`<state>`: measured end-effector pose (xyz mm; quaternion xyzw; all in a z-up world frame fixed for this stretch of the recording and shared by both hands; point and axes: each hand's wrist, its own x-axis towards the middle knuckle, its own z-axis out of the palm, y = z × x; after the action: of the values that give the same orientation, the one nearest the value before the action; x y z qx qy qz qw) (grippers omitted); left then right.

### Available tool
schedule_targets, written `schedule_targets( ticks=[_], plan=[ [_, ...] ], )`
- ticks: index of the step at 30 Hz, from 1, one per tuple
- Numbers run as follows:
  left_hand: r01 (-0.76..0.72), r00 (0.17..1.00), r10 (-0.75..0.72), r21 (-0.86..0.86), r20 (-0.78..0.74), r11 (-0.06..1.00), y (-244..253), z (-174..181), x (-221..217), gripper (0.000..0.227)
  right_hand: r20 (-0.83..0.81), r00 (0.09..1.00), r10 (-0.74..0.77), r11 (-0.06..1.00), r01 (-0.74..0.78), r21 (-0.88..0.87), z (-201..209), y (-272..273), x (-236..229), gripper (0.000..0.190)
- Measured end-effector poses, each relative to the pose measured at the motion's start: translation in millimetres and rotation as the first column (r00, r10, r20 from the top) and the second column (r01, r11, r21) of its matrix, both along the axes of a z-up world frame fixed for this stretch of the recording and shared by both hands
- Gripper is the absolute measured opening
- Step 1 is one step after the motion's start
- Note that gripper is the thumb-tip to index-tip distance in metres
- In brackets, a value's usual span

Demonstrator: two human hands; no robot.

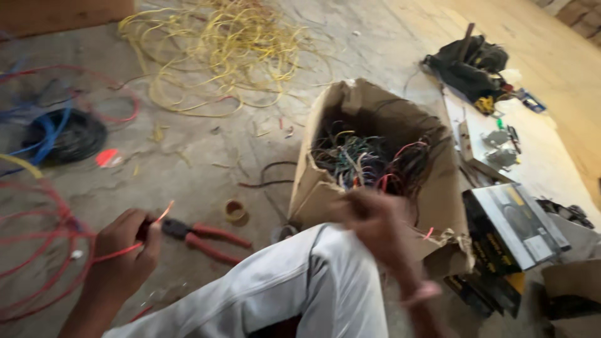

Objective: The person strips the insulation off red wires using pliers, twists the exposed ends, and wraps them with yellow electrical tape. The person repeats this process for multiple wire segments.

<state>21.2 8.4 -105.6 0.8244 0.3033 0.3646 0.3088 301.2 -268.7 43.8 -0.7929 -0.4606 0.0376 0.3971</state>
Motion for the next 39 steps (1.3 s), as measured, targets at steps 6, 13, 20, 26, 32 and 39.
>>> schedule_targets(
  ticks=[6,13,20,26,32,39],
  plan=[
    [-0.057,0.97,0.099,0.187,-0.224,0.981,24,-70,10,0.018,-0.21,0.942,-0.263,0.912,0.171,-0.374,29,-64,193,0.022],
    [-0.053,0.924,0.078,0.079,-0.373,0.996,62,-168,-2,0.037,-0.128,0.866,-0.484,0.622,0.237,-0.746,-51,-42,281,0.04],
    [-0.086,0.86,0.121,0.092,-0.496,0.992,63,-153,-8,0.032,-0.401,0.762,-0.509,0.838,0.333,-0.431,-96,-29,300,0.027],
    [-0.051,0.894,0.039,-0.015,-0.446,0.999,52,-119,-4,0.033,-0.802,0.58,-0.145,0.947,0.317,0.058,-18,-55,289,0.024],
    [-0.054,0.908,0.063,0.035,-0.414,0.998,49,-102,1,0.031,-0.558,0.819,-0.132,0.915,0.317,0.248,115,-55,213,0.022],
    [-0.182,0.953,0.175,-0.008,-0.247,0.983,43,-58,-7,0.025,0.03,0.996,0.082,0.728,-0.08,0.681,233,18,137,0.014]
  ],
)
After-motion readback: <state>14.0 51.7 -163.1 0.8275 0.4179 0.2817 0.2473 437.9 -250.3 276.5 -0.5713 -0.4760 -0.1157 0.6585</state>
